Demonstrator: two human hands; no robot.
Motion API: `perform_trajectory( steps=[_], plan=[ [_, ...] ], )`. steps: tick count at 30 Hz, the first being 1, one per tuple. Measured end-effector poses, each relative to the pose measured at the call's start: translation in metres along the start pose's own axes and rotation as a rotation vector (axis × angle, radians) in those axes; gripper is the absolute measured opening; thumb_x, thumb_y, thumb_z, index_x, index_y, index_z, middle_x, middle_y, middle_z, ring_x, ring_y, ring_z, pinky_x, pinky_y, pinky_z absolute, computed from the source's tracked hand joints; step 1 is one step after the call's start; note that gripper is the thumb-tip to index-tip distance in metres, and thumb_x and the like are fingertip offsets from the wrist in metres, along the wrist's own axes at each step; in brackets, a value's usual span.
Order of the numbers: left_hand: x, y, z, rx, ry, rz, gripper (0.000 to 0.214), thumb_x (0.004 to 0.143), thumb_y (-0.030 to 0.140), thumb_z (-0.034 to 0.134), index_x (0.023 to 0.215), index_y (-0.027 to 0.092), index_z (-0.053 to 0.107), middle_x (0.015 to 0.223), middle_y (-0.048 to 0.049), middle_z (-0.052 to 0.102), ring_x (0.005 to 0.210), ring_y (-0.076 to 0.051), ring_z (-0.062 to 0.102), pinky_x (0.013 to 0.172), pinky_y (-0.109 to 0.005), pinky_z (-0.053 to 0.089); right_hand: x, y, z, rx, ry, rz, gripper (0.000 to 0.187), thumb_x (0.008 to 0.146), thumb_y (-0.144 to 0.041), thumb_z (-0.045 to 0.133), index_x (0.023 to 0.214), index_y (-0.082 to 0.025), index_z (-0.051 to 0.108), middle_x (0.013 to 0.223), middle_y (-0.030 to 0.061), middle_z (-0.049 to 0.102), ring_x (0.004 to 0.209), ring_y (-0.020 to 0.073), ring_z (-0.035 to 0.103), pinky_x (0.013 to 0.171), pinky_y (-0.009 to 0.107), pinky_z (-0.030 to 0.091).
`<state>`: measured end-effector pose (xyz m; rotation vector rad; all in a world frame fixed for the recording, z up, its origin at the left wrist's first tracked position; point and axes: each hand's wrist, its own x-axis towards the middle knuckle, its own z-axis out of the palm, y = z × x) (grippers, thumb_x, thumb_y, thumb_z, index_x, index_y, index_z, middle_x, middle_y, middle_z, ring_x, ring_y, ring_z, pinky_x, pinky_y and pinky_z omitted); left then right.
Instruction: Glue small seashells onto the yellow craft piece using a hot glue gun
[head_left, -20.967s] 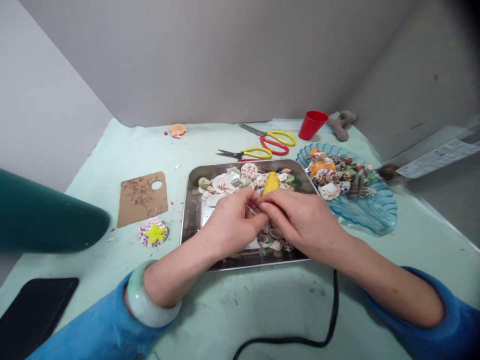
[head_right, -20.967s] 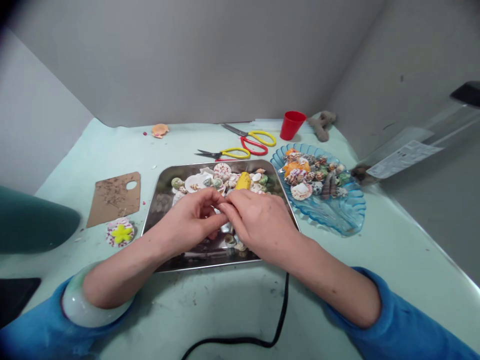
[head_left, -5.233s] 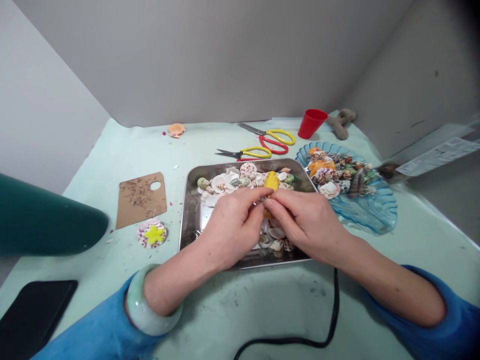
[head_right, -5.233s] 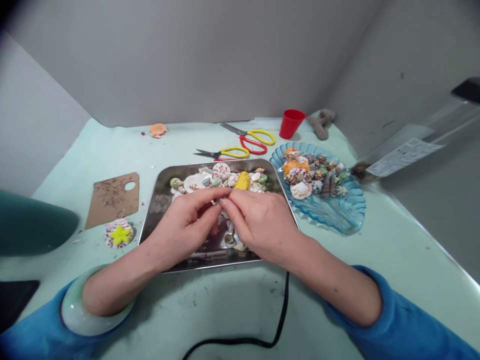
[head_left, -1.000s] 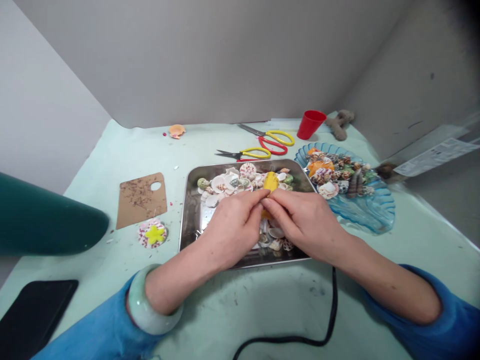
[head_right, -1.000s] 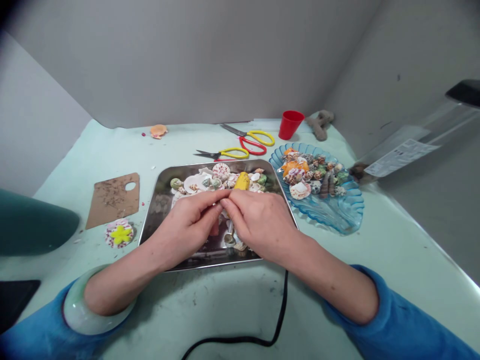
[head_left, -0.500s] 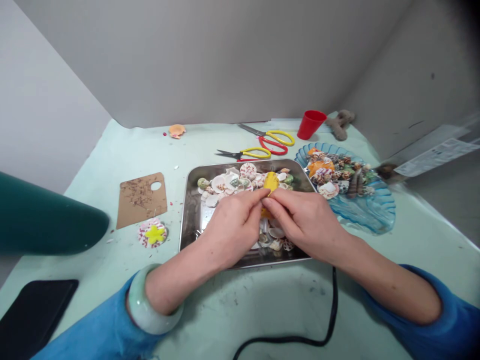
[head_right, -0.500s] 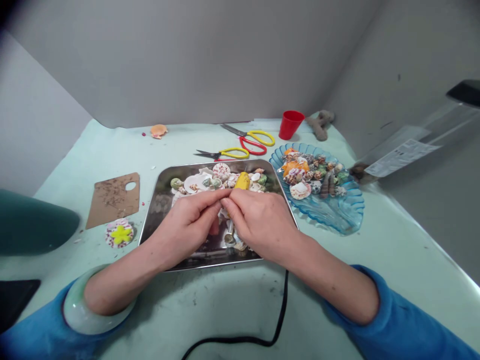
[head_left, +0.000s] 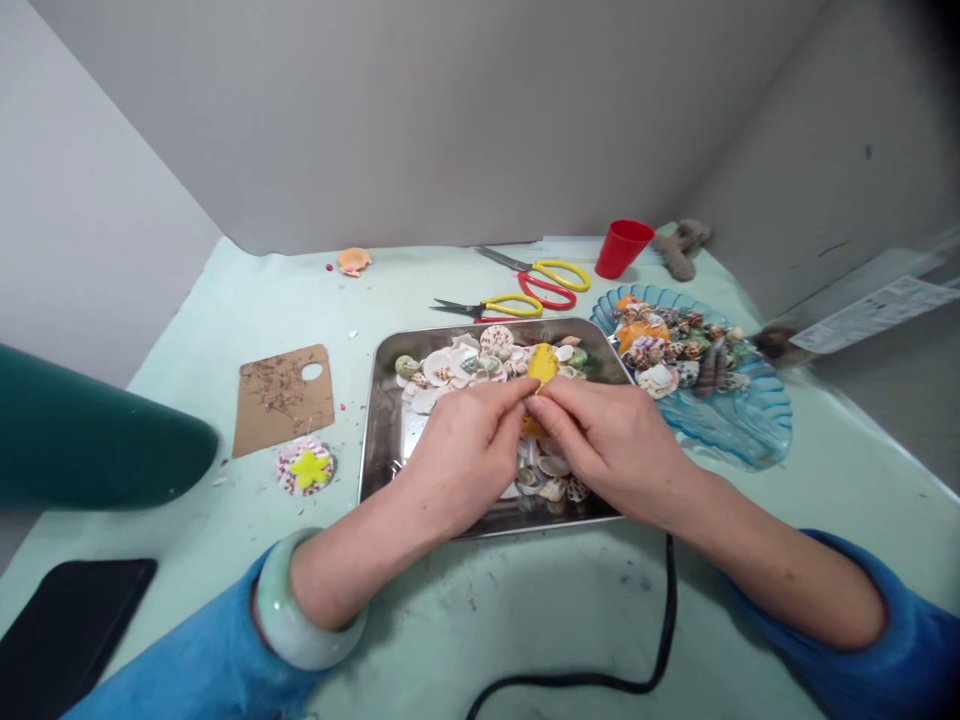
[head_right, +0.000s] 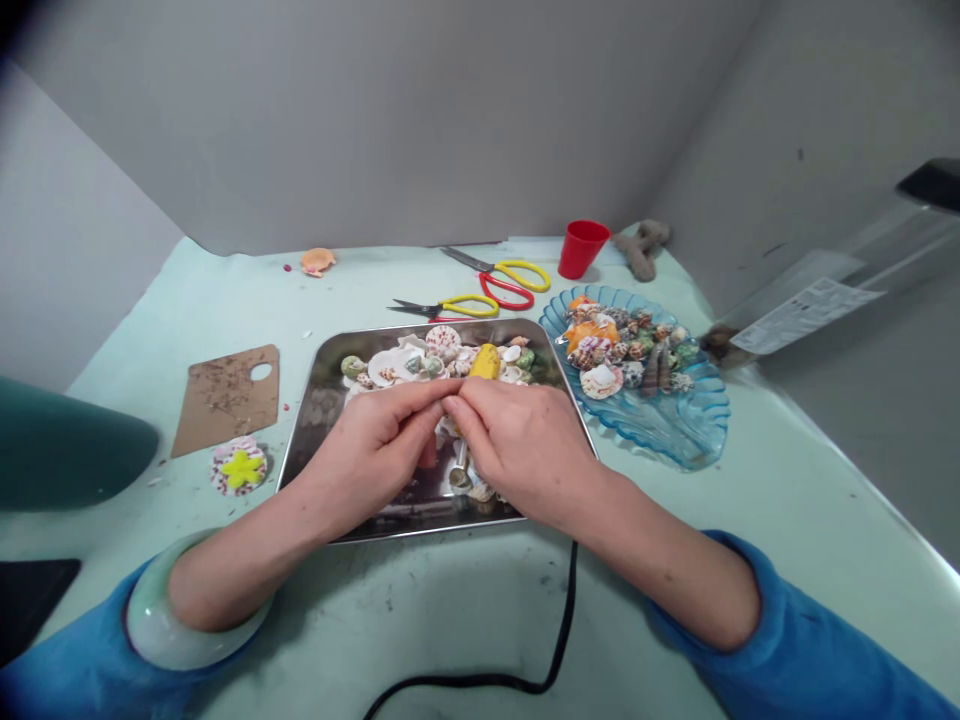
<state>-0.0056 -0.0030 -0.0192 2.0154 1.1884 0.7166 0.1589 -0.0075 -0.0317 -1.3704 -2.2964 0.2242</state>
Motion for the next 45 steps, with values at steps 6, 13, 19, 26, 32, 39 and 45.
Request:
perform_trajectory(
  steps=[6,13,19,26,32,39,45],
  plan=[
    [-0.0003,-0.0019,0.0008,-0.012,-0.002,0.004,0.036,0.089,0.017,0.039,0.114,0.022,0.063,0.054,0.0029,0.058,0.053,-0.011,0.053,0.059,-0.022,0.044,-0.0010,0.0003,-0.0008,0.004,0.000,-0.006,0.031,0.094,-0.030,0.036,0.071,-0.018,0.053,0.064,0.0006,0.055,0.055,0.0118,0.047,0.057,0.025,0.032],
    [0.0001,-0.0024,0.0005,-0.007,0.010,0.003,0.035,0.089,0.017,0.039,0.112,0.021,0.065,0.051,0.0038,0.055,0.049,-0.010,0.050,0.056,-0.021,0.043,-0.0007,-0.0001,-0.0008,-0.001,0.003,-0.005,0.030,0.094,-0.030,0.036,0.072,-0.018,0.054,0.065,0.0008,0.056,0.056,0.0118,0.048,0.057,0.024,0.033],
    [-0.0002,-0.0004,-0.0008,0.015,0.001,0.002,0.035,0.088,0.016,0.040,0.110,0.020,0.066,0.050,0.0036,0.055,0.048,-0.010,0.050,0.055,-0.021,0.042,0.0002,-0.0007,-0.0008,0.005,0.006,-0.024,0.030,0.094,-0.028,0.036,0.073,-0.018,0.055,0.065,0.0010,0.057,0.055,0.0120,0.049,0.056,0.024,0.033],
    [-0.0003,-0.0007,-0.0005,0.020,0.014,-0.005,0.036,0.087,0.015,0.040,0.111,0.021,0.066,0.049,0.0039,0.056,0.052,-0.011,0.054,0.062,-0.023,0.045,0.0003,-0.0003,-0.0010,-0.003,0.004,-0.023,0.030,0.094,-0.028,0.037,0.074,-0.018,0.057,0.067,0.0014,0.059,0.056,0.0121,0.051,0.056,0.025,0.034],
    [0.0009,0.0008,-0.0004,0.020,0.008,-0.016,0.036,0.087,0.015,0.040,0.113,0.020,0.065,0.050,0.0038,0.056,0.052,-0.011,0.054,0.062,-0.024,0.046,0.0003,-0.0004,-0.0013,0.001,0.007,-0.016,0.029,0.094,-0.029,0.037,0.075,-0.017,0.057,0.066,0.0015,0.059,0.056,0.0122,0.049,0.056,0.025,0.034],
    [0.0010,0.0018,-0.0007,0.019,-0.001,-0.015,0.036,0.087,0.015,0.040,0.112,0.020,0.065,0.049,0.0036,0.055,0.052,-0.012,0.054,0.061,-0.024,0.046,0.0003,0.0003,-0.0005,0.003,0.000,-0.016,0.029,0.094,-0.029,0.037,0.077,-0.017,0.058,0.068,0.0023,0.060,0.058,0.0124,0.051,0.057,0.024,0.035],
    [0.0006,0.0006,0.0000,0.016,-0.008,-0.014,0.036,0.087,0.015,0.039,0.111,0.021,0.065,0.052,0.0031,0.058,0.055,-0.012,0.055,0.063,-0.023,0.046,-0.0001,0.0002,-0.0007,-0.009,-0.001,-0.020,0.030,0.094,-0.029,0.037,0.077,-0.017,0.058,0.066,0.0018,0.059,0.056,0.0122,0.050,0.057,0.024,0.034]
  ],
)
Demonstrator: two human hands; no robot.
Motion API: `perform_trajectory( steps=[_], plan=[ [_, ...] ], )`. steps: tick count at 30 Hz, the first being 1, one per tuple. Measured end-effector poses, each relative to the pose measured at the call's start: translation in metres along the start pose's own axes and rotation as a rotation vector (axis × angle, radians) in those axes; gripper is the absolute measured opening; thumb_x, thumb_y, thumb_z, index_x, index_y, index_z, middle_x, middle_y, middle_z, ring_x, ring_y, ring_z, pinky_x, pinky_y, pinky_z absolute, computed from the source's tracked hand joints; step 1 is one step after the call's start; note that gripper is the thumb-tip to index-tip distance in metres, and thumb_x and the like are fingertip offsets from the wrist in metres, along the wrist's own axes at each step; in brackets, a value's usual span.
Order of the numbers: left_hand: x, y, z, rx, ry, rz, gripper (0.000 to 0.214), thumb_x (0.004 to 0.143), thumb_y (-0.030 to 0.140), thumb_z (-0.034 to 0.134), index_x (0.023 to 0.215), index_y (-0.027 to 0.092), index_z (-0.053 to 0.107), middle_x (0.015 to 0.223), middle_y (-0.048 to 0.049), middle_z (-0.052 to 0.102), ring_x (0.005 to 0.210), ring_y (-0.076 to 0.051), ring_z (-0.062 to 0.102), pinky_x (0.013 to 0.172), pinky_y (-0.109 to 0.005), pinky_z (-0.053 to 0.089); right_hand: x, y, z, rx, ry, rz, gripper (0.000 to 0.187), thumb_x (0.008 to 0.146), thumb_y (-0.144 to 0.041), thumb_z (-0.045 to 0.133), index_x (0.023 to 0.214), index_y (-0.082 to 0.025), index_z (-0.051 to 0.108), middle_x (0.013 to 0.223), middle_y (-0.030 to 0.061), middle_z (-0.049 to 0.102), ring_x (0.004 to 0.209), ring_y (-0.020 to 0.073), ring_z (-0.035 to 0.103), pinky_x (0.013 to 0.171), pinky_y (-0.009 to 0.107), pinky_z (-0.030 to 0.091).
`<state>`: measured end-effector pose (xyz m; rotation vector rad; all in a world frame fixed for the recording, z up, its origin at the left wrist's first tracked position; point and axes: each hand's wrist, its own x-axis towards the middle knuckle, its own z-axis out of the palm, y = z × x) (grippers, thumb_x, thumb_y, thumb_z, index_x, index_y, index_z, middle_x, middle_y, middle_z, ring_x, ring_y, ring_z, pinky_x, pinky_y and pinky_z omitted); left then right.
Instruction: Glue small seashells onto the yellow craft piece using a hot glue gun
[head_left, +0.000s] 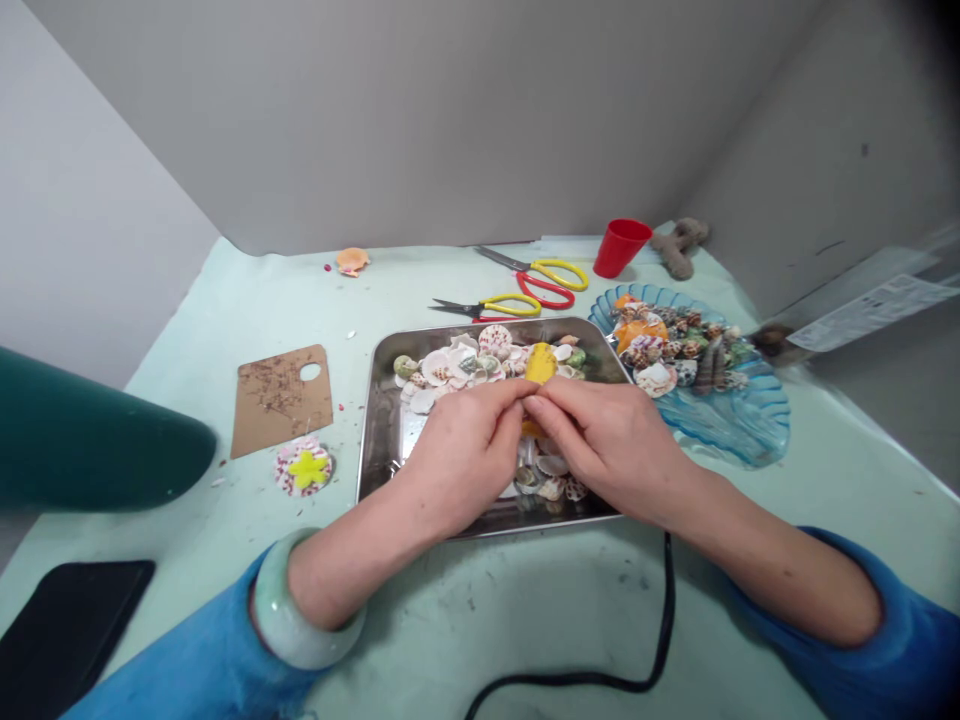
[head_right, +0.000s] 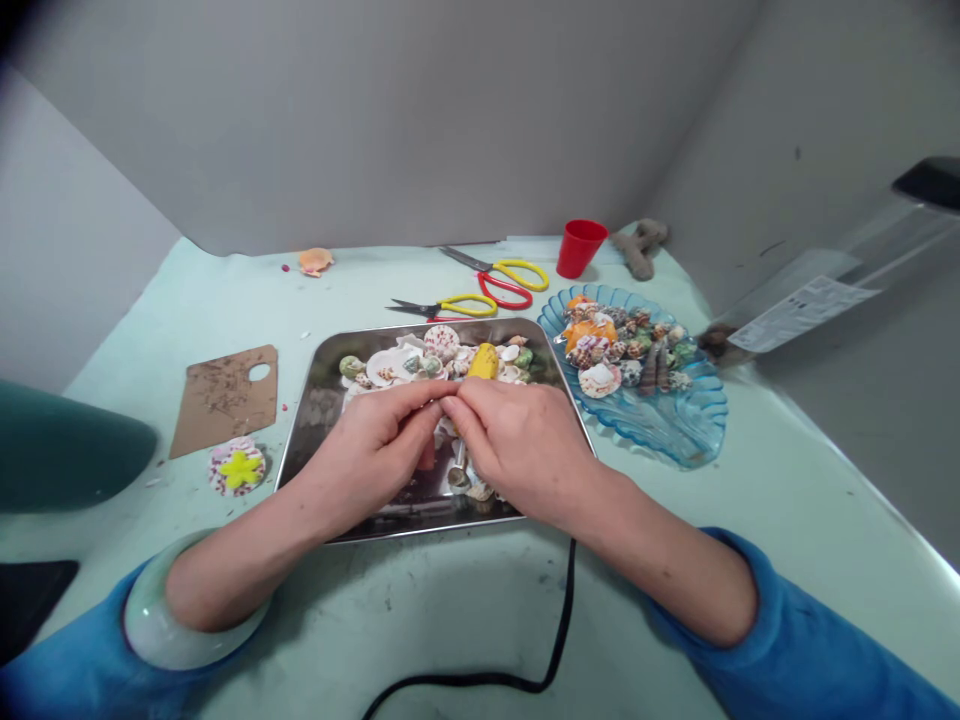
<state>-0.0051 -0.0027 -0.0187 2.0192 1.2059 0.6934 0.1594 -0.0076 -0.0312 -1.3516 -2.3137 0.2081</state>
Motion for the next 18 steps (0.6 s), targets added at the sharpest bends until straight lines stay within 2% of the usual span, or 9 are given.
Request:
perform_trajectory(
  steps=[18],
  plan=[
    [0.0008,0.0009,-0.0011,0.022,-0.035,-0.009,0.036,0.086,0.013,0.039,0.111,0.019,0.064,0.052,0.0037,0.056,0.055,-0.012,0.054,0.063,-0.023,0.044,0.0010,0.0006,0.0012,-0.005,-0.022,0.015,0.030,0.094,-0.030,0.037,0.077,-0.016,0.058,0.066,0.0016,0.058,0.057,0.0126,0.051,0.057,0.025,0.033]
  ],
)
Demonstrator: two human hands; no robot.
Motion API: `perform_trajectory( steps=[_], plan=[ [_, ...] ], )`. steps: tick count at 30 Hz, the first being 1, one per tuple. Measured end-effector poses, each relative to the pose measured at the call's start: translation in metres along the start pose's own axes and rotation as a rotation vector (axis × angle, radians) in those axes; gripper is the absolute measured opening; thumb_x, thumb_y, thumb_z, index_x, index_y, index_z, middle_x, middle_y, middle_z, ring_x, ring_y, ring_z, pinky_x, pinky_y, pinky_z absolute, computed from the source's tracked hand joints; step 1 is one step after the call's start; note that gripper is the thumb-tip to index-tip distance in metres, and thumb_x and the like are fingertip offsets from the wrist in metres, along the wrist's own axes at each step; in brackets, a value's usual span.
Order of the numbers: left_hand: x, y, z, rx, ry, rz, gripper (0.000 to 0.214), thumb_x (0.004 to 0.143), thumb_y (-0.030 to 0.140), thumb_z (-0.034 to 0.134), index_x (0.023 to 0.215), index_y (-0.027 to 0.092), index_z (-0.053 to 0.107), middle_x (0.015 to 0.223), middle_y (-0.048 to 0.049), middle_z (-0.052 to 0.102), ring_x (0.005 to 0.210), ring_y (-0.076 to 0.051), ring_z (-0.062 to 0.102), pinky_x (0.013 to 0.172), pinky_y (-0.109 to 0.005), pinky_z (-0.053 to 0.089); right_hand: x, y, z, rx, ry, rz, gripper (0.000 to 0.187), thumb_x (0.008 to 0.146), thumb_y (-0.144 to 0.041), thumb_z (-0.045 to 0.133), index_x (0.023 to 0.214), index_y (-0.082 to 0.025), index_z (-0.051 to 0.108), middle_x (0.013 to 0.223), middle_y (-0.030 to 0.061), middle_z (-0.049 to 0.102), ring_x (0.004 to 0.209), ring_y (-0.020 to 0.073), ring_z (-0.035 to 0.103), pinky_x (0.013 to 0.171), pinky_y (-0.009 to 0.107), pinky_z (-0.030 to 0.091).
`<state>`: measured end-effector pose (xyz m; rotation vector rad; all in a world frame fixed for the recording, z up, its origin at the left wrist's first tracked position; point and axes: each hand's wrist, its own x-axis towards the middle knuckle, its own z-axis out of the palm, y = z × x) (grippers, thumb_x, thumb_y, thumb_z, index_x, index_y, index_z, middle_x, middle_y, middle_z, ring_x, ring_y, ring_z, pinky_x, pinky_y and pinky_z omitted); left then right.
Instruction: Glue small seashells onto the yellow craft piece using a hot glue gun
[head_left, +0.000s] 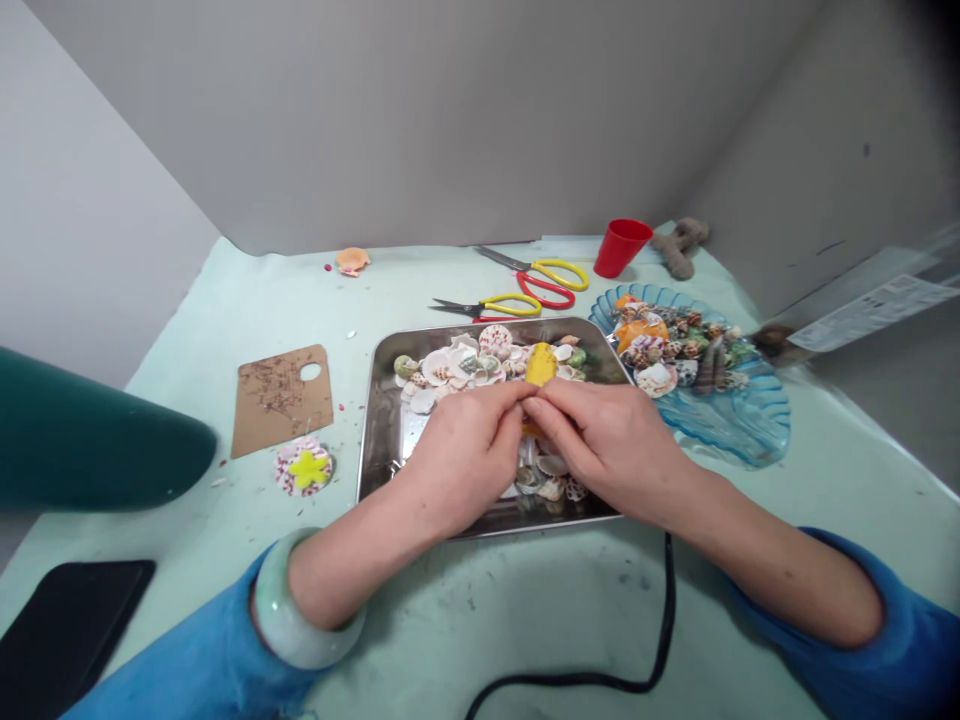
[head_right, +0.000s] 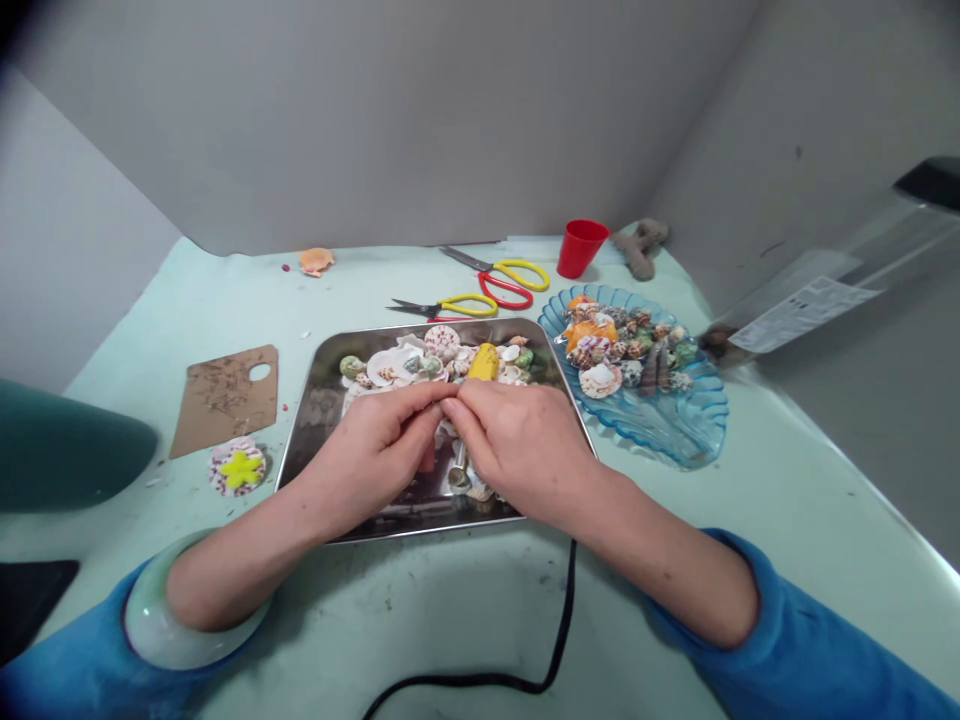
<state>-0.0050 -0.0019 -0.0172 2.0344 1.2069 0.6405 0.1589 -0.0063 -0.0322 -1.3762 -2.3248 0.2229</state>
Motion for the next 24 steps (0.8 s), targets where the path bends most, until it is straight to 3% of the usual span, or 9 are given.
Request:
perform_trajectory(
  steps=[24],
  plan=[
    [0.0001,-0.0008,0.0012,-0.011,-0.008,-0.011,0.035,0.087,0.014,0.038,0.109,0.020,0.065,0.052,0.0041,0.054,0.056,-0.012,0.052,0.062,-0.022,0.040,-0.0013,0.0005,-0.0007,0.011,-0.011,-0.019,0.030,0.094,-0.030,0.037,0.076,-0.016,0.058,0.065,0.0008,0.056,0.058,0.0126,0.050,0.058,0.025,0.033]
  ],
)
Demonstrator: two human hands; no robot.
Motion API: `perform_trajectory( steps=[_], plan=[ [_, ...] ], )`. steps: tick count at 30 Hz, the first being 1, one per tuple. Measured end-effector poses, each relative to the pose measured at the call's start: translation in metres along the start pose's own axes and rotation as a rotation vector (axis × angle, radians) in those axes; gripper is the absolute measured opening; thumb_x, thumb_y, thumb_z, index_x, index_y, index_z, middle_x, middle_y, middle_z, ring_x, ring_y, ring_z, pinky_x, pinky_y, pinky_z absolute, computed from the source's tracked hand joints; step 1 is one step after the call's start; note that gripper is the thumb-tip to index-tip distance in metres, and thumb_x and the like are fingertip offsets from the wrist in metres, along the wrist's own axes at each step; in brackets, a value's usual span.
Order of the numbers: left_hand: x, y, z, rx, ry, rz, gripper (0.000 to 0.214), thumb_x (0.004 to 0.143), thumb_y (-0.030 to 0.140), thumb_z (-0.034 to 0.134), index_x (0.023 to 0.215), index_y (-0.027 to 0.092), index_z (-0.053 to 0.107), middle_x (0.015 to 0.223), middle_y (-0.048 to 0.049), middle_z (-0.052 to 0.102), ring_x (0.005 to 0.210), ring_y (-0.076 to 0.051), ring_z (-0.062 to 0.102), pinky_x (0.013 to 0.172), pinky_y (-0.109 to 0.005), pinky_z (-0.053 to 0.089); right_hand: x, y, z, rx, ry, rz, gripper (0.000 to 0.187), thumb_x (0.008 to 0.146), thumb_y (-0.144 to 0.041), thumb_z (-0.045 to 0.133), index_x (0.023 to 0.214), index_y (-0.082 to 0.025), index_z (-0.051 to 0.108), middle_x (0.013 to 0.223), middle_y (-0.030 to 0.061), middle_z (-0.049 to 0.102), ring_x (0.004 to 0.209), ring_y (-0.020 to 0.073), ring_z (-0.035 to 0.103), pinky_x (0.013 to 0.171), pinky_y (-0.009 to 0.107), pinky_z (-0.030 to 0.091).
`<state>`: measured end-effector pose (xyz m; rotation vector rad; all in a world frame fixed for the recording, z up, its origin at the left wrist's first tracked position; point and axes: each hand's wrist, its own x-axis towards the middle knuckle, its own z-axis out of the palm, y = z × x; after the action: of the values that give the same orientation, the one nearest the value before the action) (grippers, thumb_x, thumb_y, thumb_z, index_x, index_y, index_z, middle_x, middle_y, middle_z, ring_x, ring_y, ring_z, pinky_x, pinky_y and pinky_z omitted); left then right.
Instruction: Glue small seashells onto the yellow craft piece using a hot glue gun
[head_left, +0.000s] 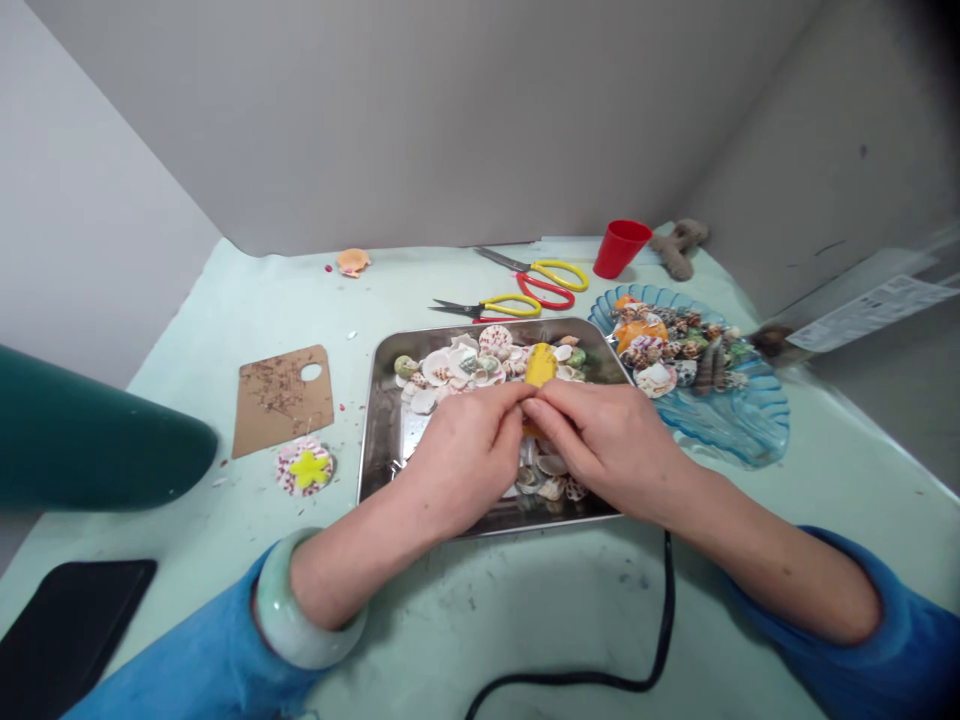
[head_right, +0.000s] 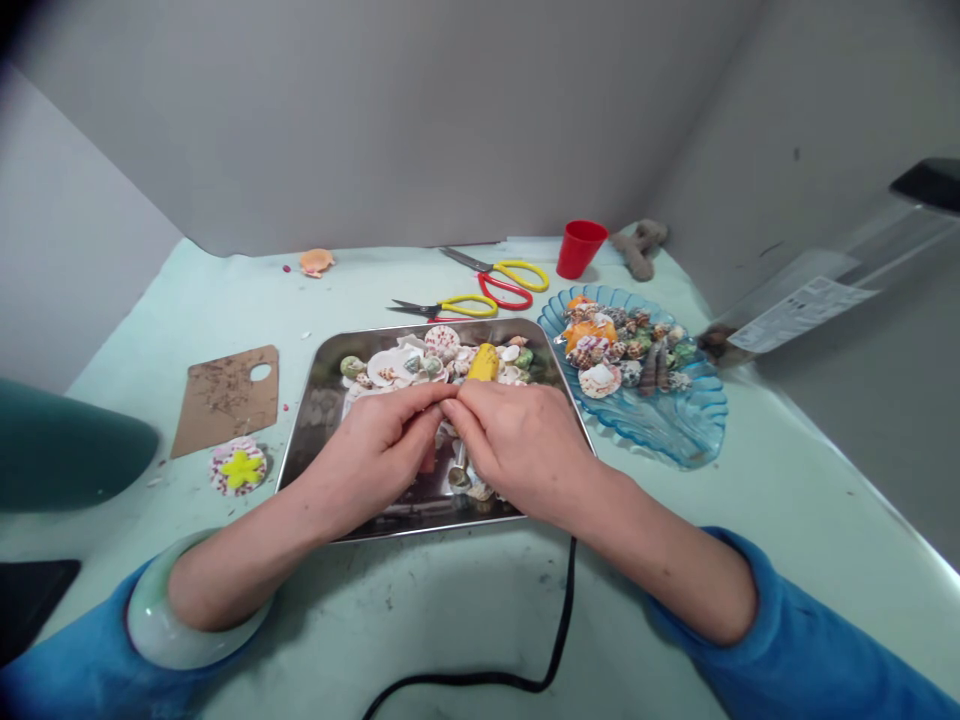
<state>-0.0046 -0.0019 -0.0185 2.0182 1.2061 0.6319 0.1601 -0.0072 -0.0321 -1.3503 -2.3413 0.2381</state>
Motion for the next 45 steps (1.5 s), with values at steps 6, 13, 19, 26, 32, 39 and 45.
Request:
perform_trajectory(
  steps=[6,13,19,26,32,39,45],
  plan=[
    [-0.0004,-0.0006,0.0005,0.004,-0.006,-0.009,0.035,0.086,0.013,0.038,0.107,0.020,0.065,0.052,0.0040,0.054,0.055,-0.012,0.051,0.060,-0.022,0.039,-0.0006,0.0001,-0.0008,-0.005,-0.011,0.003,0.030,0.094,-0.029,0.036,0.077,-0.017,0.058,0.066,0.0012,0.057,0.058,0.0128,0.050,0.058,0.025,0.033],
    [-0.0005,-0.0003,0.0008,-0.005,-0.011,-0.012,0.035,0.086,0.013,0.038,0.108,0.020,0.065,0.050,0.0046,0.053,0.052,-0.011,0.050,0.059,-0.022,0.039,0.0010,0.0000,-0.0006,-0.012,-0.013,-0.002,0.031,0.094,-0.029,0.036,0.076,-0.017,0.058,0.065,0.0014,0.058,0.058,0.0131,0.051,0.058,0.025,0.033],
    [-0.0005,0.0006,-0.0003,-0.007,-0.010,-0.015,0.036,0.086,0.012,0.038,0.108,0.019,0.065,0.050,0.0048,0.053,0.050,-0.011,0.049,0.059,-0.022,0.039,0.0011,0.0001,0.0004,-0.010,-0.020,0.005,0.031,0.094,-0.030,0.035,0.076,-0.017,0.058,0.067,0.0017,0.058,0.059,0.0131,0.051,0.059,0.025,0.034],
    [-0.0008,-0.0006,0.0005,-0.002,-0.014,-0.007,0.036,0.086,0.013,0.037,0.109,0.019,0.065,0.050,0.0044,0.054,0.052,-0.012,0.052,0.060,-0.023,0.040,0.0004,0.0003,0.0003,-0.017,-0.018,0.004,0.030,0.094,-0.029,0.036,0.078,-0.017,0.059,0.068,0.0021,0.059,0.060,0.0131,0.051,0.060,0.025,0.035],
    [-0.0009,0.0006,-0.0005,0.003,-0.013,-0.003,0.036,0.087,0.014,0.037,0.109,0.019,0.064,0.050,0.0042,0.054,0.052,-0.012,0.052,0.059,-0.023,0.041,0.0006,-0.0009,-0.0013,-0.027,-0.023,0.003,0.031,0.094,-0.029,0.036,0.077,-0.017,0.059,0.068,0.0026,0.060,0.059,0.0130,0.051,0.058,0.025,0.035],
    [-0.0008,0.0012,-0.0004,0.001,-0.019,-0.012,0.036,0.087,0.013,0.037,0.109,0.019,0.065,0.050,0.0040,0.054,0.053,-0.012,0.052,0.060,-0.023,0.041,0.0005,-0.0013,-0.0009,-0.023,-0.027,0.002,0.031,0.094,-0.029,0.036,0.078,-0.016,0.059,0.069,0.0028,0.060,0.059,0.0131,0.051,0.059,0.025,0.035],
    [-0.0001,0.0019,-0.0004,0.010,-0.010,-0.016,0.036,0.086,0.013,0.037,0.109,0.019,0.065,0.049,0.0044,0.053,0.052,-0.012,0.051,0.060,-0.023,0.040,0.0011,-0.0008,-0.0008,-0.016,-0.022,0.005,0.031,0.094,-0.029,0.036,0.078,-0.016,0.059,0.069,0.0028,0.061,0.059,0.0131,0.051,0.059,0.025,0.035]
  ],
)
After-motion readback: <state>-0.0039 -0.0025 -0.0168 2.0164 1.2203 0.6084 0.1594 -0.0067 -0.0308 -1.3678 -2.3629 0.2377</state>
